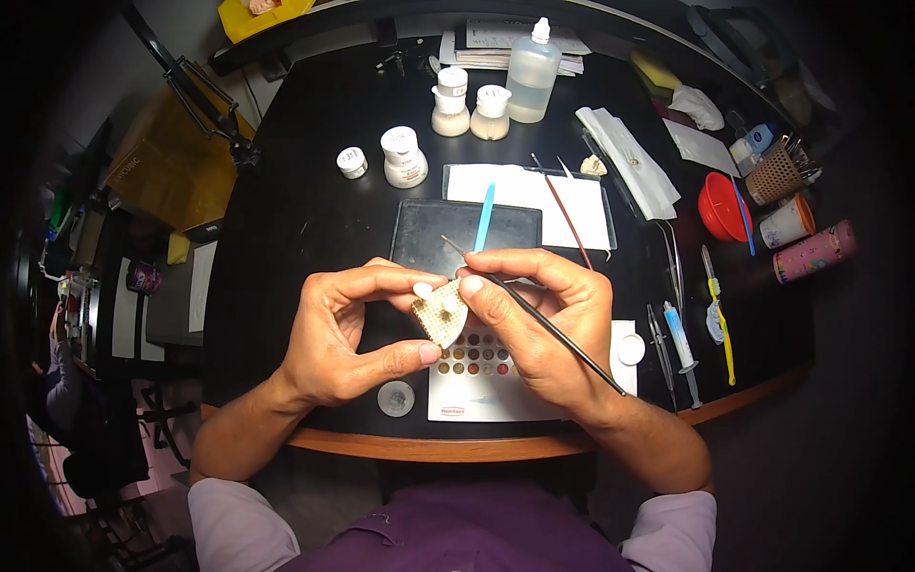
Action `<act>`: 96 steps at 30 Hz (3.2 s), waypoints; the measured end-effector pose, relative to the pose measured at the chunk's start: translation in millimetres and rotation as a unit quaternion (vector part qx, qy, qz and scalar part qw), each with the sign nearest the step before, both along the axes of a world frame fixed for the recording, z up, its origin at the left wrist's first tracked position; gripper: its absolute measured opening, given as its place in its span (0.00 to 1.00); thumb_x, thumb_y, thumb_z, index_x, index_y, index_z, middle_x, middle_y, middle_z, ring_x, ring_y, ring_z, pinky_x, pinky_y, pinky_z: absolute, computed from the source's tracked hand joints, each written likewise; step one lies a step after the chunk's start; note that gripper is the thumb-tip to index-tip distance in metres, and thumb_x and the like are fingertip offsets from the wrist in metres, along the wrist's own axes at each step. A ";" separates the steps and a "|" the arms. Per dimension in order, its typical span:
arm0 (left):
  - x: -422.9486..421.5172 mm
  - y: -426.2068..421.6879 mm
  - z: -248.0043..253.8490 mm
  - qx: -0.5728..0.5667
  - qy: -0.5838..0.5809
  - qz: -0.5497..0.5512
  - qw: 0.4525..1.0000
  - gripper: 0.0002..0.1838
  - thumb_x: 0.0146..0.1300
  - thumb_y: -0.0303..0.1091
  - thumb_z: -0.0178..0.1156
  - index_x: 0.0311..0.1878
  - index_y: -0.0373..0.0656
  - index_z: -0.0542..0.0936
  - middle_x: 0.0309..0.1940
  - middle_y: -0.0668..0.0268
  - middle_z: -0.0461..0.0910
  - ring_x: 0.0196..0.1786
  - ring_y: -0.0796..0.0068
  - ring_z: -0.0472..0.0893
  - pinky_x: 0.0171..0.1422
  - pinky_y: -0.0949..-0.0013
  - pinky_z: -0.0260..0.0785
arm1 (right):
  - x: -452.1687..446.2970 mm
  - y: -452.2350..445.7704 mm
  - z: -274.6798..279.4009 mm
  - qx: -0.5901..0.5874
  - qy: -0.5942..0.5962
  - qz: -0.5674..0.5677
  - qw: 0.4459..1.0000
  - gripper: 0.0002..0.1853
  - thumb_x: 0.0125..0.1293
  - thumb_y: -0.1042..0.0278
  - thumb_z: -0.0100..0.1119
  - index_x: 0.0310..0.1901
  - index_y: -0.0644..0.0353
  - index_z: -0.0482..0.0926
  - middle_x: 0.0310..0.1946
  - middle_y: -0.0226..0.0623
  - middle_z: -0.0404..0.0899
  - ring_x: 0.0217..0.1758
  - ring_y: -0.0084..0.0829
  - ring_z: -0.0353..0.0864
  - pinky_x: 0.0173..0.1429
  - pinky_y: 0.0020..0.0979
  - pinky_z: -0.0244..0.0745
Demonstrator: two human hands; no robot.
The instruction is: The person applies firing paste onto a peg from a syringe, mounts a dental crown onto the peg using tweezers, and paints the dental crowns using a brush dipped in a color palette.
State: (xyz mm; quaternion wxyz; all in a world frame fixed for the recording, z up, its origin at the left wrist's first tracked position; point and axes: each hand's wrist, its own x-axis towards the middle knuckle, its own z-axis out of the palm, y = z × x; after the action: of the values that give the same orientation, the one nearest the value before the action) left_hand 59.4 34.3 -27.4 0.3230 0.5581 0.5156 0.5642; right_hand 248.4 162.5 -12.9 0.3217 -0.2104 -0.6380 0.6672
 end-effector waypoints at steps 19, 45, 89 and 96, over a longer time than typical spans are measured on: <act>1.4 0.5 4.8 -0.033 -0.052 0.038 0.997 0.24 0.49 0.33 0.85 0.47 0.31 0.88 0.40 0.60 0.90 0.46 0.77 0.87 0.57 0.71 0.76 | 8.7 1.7 2.8 0.380 0.115 0.014 0.918 0.11 0.52 0.81 0.68 0.38 0.59 0.84 0.30 0.35 0.85 0.55 0.42 0.76 0.75 0.61 0.72; 0.9 0.5 0.4 -0.046 -0.025 0.059 0.997 0.21 0.47 0.33 0.82 0.43 0.32 0.88 0.38 0.61 0.91 0.42 0.79 0.87 0.55 0.72 0.78 | 9.8 -0.1 16.7 0.501 -0.013 -0.009 0.865 0.14 0.47 0.81 0.70 0.36 0.52 0.85 0.29 0.29 0.86 0.53 0.42 0.78 0.79 0.63 0.63; -0.7 0.3 0.3 -0.048 -0.027 0.056 0.997 0.20 0.48 0.33 0.83 0.42 0.33 0.88 0.35 0.63 0.91 0.40 0.79 0.88 0.53 0.72 0.79 | 13.8 -7.4 18.9 0.531 -0.036 -0.011 0.847 0.17 0.47 0.84 0.73 0.37 0.50 0.85 0.31 0.27 0.86 0.54 0.40 0.76 0.74 0.56 0.69; -0.9 0.0 0.7 -0.052 -0.029 0.055 0.997 0.20 0.48 0.33 0.83 0.42 0.33 0.88 0.35 0.63 0.91 0.40 0.79 0.88 0.53 0.72 0.79 | 13.0 -7.2 17.6 0.536 -0.028 -0.016 0.844 0.18 0.47 0.84 0.74 0.38 0.49 0.85 0.32 0.26 0.86 0.54 0.39 0.76 0.73 0.56 0.69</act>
State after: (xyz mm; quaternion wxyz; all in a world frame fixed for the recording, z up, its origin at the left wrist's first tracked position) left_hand 58.6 34.2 -26.8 0.3347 0.4945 0.5645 0.5699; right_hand 261.5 155.3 4.8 0.3766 -0.0338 -0.9017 0.2099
